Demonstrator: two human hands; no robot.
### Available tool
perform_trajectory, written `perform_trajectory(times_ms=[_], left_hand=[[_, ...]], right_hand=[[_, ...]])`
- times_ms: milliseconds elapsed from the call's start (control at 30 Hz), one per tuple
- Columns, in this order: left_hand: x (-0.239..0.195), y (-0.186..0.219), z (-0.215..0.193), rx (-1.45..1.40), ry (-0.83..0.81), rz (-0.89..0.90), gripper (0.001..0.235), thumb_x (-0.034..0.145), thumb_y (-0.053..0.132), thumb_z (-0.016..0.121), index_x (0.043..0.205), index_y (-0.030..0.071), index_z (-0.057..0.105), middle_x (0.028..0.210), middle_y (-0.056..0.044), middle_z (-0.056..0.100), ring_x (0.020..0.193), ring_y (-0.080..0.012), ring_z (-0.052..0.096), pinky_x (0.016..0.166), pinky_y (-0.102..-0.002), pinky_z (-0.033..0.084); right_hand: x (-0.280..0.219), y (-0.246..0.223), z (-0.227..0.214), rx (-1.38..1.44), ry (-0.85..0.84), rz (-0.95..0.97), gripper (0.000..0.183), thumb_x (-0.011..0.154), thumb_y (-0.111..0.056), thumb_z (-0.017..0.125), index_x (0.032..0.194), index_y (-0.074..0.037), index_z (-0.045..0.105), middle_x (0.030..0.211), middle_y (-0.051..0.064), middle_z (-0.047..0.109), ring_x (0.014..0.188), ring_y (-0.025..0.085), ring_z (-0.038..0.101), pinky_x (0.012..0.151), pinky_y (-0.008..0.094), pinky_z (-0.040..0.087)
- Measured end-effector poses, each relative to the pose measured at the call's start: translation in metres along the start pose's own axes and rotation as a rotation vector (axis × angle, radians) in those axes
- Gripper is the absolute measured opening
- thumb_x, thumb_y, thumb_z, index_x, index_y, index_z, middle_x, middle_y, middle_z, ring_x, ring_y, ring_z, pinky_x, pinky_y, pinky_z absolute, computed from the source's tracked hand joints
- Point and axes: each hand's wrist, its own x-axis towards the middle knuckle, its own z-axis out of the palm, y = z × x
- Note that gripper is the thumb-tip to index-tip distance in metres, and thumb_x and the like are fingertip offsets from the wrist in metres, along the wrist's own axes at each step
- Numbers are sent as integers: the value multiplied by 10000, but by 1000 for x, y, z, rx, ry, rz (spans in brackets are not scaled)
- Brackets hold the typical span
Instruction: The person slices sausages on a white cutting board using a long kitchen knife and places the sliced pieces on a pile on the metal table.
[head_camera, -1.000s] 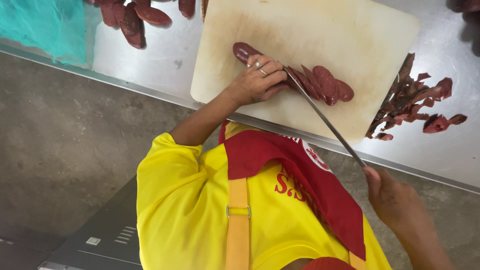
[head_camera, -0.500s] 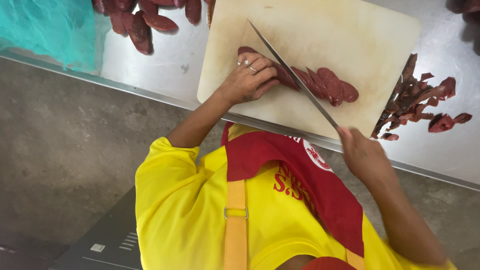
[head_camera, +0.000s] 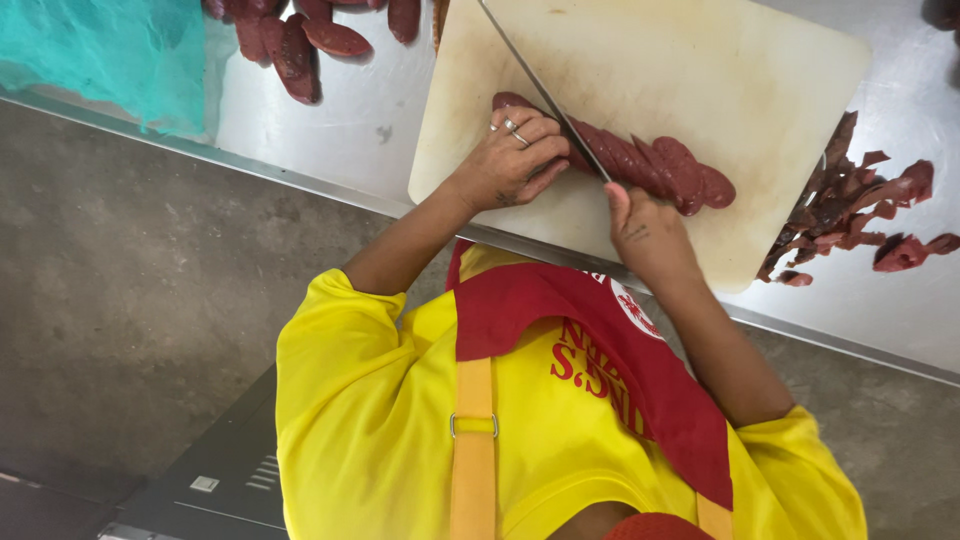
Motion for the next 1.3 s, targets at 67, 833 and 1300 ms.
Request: perform_trajectory(times_ms=[67, 833, 1300], left_hand=[[0, -1, -5, 1, 7, -11, 247, 940, 130, 805, 1138, 124, 658, 1187, -60, 597, 1138, -281, 558, 963, -426, 435], [-8, -5, -17, -10, 156, -133, 305, 818, 22, 749, 1075, 91, 599, 1135, -95, 585, 1102, -316, 559, 979, -438, 456], [-9, -6, -14, 26, 184, -159, 358, 778, 29, 775, 1086, 66, 597, 1141, -115, 593, 1112, -338, 564, 997, -445, 481]], right_hand=[[-3, 6, -17, 59, -116, 33, 428, 1136, -356, 481, 992, 2, 666, 825, 313, 671, 775, 537, 644, 689, 592, 511], [-21, 9, -16, 12, -238, 171, 508, 1120, -422, 400, 986, -3, 653, 764, 295, 657, 747, 529, 653, 703, 590, 514], [-119, 28, -63, -194, -246, 238, 443, 1097, -403, 452, 947, -45, 665, 725, 266, 667, 732, 513, 670, 672, 577, 545]])
